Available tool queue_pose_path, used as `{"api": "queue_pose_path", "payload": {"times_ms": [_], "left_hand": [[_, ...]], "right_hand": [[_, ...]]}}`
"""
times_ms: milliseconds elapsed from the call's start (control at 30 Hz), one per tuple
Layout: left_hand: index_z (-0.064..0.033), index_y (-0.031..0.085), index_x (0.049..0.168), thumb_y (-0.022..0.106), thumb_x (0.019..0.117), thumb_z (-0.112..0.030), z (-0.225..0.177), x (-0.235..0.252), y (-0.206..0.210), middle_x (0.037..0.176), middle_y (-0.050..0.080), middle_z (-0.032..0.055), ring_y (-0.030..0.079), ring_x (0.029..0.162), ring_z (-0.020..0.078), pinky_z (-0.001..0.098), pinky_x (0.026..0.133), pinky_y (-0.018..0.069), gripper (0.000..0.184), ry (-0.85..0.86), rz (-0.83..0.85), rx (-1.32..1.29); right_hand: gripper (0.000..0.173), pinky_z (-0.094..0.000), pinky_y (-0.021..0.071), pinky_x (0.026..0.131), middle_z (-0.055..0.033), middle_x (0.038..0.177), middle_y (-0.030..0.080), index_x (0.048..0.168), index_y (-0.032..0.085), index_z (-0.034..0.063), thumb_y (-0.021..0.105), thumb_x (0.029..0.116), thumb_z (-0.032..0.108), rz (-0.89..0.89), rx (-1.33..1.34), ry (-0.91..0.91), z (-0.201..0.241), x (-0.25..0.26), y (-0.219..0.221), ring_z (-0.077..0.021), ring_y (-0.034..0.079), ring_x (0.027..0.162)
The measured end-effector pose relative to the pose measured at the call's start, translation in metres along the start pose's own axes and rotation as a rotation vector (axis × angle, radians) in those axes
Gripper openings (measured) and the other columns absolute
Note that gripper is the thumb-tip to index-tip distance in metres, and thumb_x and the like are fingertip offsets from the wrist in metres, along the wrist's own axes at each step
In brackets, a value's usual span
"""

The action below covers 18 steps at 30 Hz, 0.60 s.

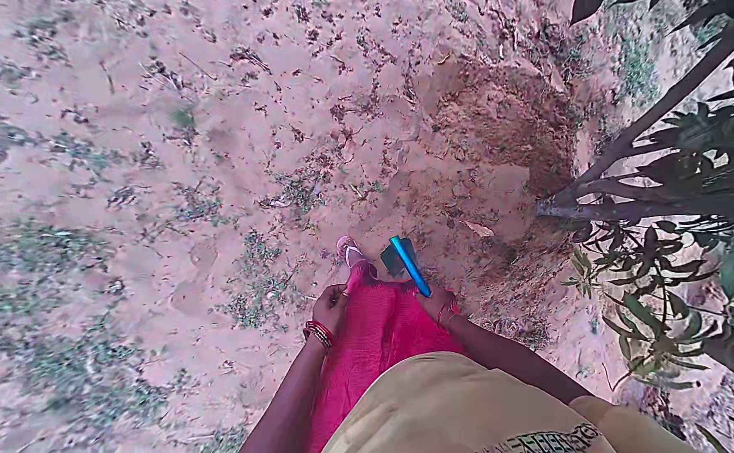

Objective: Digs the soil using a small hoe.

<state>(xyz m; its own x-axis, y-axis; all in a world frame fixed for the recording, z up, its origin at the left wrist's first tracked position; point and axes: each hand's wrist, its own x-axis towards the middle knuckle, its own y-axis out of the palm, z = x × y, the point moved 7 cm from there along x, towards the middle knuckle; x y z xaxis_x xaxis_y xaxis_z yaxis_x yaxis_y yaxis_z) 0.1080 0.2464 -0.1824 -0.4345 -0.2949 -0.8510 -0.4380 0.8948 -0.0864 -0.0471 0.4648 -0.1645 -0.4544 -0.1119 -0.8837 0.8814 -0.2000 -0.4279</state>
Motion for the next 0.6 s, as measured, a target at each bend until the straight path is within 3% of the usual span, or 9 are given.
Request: {"api": "queue_pose_path", "payload": {"times_ms": [233, 333, 400, 500, 567, 600], "left_hand": [[0.0112, 0.052, 0.135, 0.047, 0.1070, -0.007, -0.087, 0.107, 0.097, 0.120, 0.063, 0.0270, 0.066, 0.103, 0.0287, 0.0415, 0.094, 0.0519, 0.034, 0.043, -0.023, -0.068], [0.0114, 0.051, 0.135, 0.046, 0.1066, -0.004, -0.101, 0.151, 0.145, 0.118, 0.063, 0.0245, 0.067, 0.095, 0.0220, 0.0343, 0.086, 0.0541, 0.033, 0.034, -0.092, -0.263], [0.0138, 0.051, 0.131, 0.047, 0.1053, -0.001, -0.089, 0.173, 0.178, 0.108, 0.063, 0.0195, 0.065, 0.084, 0.0137, 0.0270, 0.077, 0.0544, 0.030, 0.063, -0.176, -0.429], [0.0173, 0.050, 0.128, 0.047, 0.1030, 0.001, -0.045, 0.208, 0.231, 0.103, 0.063, 0.0157, 0.064, 0.082, 0.0082, 0.0229, 0.077, 0.0545, 0.030, 0.107, -0.224, -0.546], [0.0181, 0.051, 0.128, 0.048, 0.1023, 0.002, 0.001, 0.225, 0.259, 0.105, 0.065, 0.0201, 0.065, 0.086, 0.0127, 0.0269, 0.081, 0.0551, 0.031, 0.047, -0.231, -0.482], [0.0180, 0.051, 0.130, 0.049, 0.1019, 0.002, 0.019, 0.232, 0.272, 0.108, 0.065, 0.0235, 0.066, 0.089, 0.0174, 0.0312, 0.083, 0.0549, 0.032, -0.018, -0.218, -0.453]], "right_hand": [[0.031, -0.0492, 0.0516, 0.083, -0.0233, 0.095, 0.069, 0.116, 0.066, -0.0106, 0.064, 0.0939, 0.011, -0.104, 0.029, -0.283, 0.025, 0.085, -0.092, -0.0312, 0.066, 0.087], [0.036, -0.0481, 0.0533, 0.089, -0.0273, 0.103, 0.071, 0.121, 0.064, -0.0138, 0.065, 0.0929, 0.009, -0.237, 0.066, -0.402, 0.020, 0.146, -0.131, -0.0330, 0.069, 0.094], [0.036, -0.0468, 0.0525, 0.090, -0.0275, 0.103, 0.070, 0.123, 0.063, -0.0136, 0.066, 0.0959, 0.009, -0.253, 0.042, -0.363, 0.007, 0.211, -0.146, -0.0326, 0.068, 0.094], [0.029, -0.0564, 0.0513, 0.084, -0.0263, 0.096, 0.068, 0.116, 0.066, -0.0081, 0.067, 0.0987, 0.014, -0.307, -0.033, -0.219, -0.003, 0.332, -0.176, -0.0378, 0.066, 0.089], [0.027, -0.0552, 0.0501, 0.074, -0.0225, 0.087, 0.065, 0.107, 0.066, -0.0064, 0.067, 0.0994, 0.019, -0.414, -0.020, -0.225, 0.001, 0.396, -0.195, -0.0344, 0.063, 0.078], [0.029, -0.0524, 0.0497, 0.076, -0.0214, 0.088, 0.065, 0.107, 0.066, -0.0072, 0.067, 0.0995, 0.021, -0.463, -0.013, -0.253, 0.008, 0.421, -0.204, -0.0316, 0.063, 0.079]]}}
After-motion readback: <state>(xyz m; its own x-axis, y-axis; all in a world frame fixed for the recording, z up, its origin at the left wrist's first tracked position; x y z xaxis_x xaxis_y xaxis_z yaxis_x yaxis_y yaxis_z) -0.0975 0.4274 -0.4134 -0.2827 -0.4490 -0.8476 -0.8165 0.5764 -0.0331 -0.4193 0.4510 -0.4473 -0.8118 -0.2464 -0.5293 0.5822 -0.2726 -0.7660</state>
